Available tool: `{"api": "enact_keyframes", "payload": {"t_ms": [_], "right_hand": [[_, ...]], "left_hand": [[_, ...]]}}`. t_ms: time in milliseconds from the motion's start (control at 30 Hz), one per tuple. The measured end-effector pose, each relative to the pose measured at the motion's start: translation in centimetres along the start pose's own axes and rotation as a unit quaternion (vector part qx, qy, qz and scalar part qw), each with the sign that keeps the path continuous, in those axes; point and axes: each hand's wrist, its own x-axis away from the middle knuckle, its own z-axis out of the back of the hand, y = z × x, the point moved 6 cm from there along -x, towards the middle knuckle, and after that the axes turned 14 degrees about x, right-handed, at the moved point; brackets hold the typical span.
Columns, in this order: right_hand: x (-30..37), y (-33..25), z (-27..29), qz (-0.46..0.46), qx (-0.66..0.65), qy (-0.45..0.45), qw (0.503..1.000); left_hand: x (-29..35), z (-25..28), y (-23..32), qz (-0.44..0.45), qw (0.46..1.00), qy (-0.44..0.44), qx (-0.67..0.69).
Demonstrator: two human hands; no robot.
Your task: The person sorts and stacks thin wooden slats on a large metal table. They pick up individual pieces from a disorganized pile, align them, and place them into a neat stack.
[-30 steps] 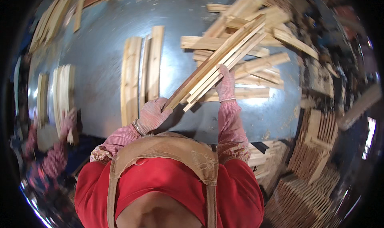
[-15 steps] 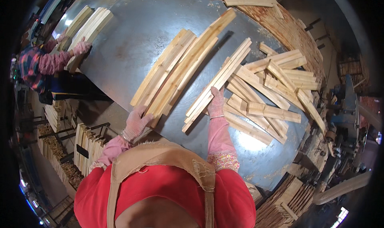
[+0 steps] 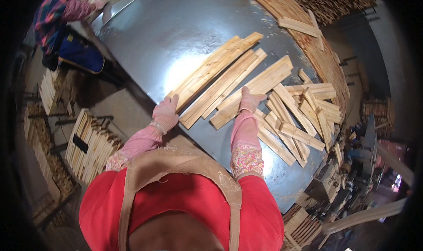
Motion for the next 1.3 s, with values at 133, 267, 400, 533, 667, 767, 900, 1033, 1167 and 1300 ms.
{"api": "enact_keyframes", "payload": {"t_ms": [133,267,400,533,667,767,900,1033,1167,1300], "right_hand": [[2.2,-2.9,-1.1,-0.019,0.051,-0.051,0.997],[1.6,-0.3,-2.7,-0.017,-0.154,-0.197,0.968],[9.5,-5.6,-0.5,-0.03,-0.058,-0.156,0.986],[4.2,-1.5,-2.0,-0.059,0.209,-0.065,0.974],[7.6,-3.6,-8.5,0.024,0.171,-0.269,0.947],[11.3,-4.7,-12.1,0.057,0.164,-0.379,0.909],[14.8,-5.8,-15.4,0.075,0.167,-0.467,0.865],[14.7,-5.9,-15.6,0.066,0.167,-0.481,0.858],[12.1,-4.7,-13.1,0.034,0.166,-0.455,0.874],[7.5,-2.8,-8.4,-0.019,0.155,-0.401,0.903]], "left_hand": [[0.8,2.1,-2.8,0.012,0.994,-0.031,0.1],[7.5,6.0,-9.0,-0.063,0.98,0.135,0.13],[17.4,9.8,-13.9,-0.182,0.86,0.422,0.222],[23.4,13.9,-17.1,0.011,0.735,0.641,0.223],[25.9,12.2,-25.3,0.087,0.428,0.775,0.456],[28.2,8.6,-32.6,0.23,0.336,0.831,0.38],[30.6,-3.9,-40.4,0.492,0.223,0.764,0.353],[28.3,-9.7,-41.3,0.526,0.123,0.743,0.396],[25.8,-12.9,-46.1,0.519,0.07,0.761,0.383],[25.8,-14.0,-45.1,0.616,0.259,0.585,0.459]]}}
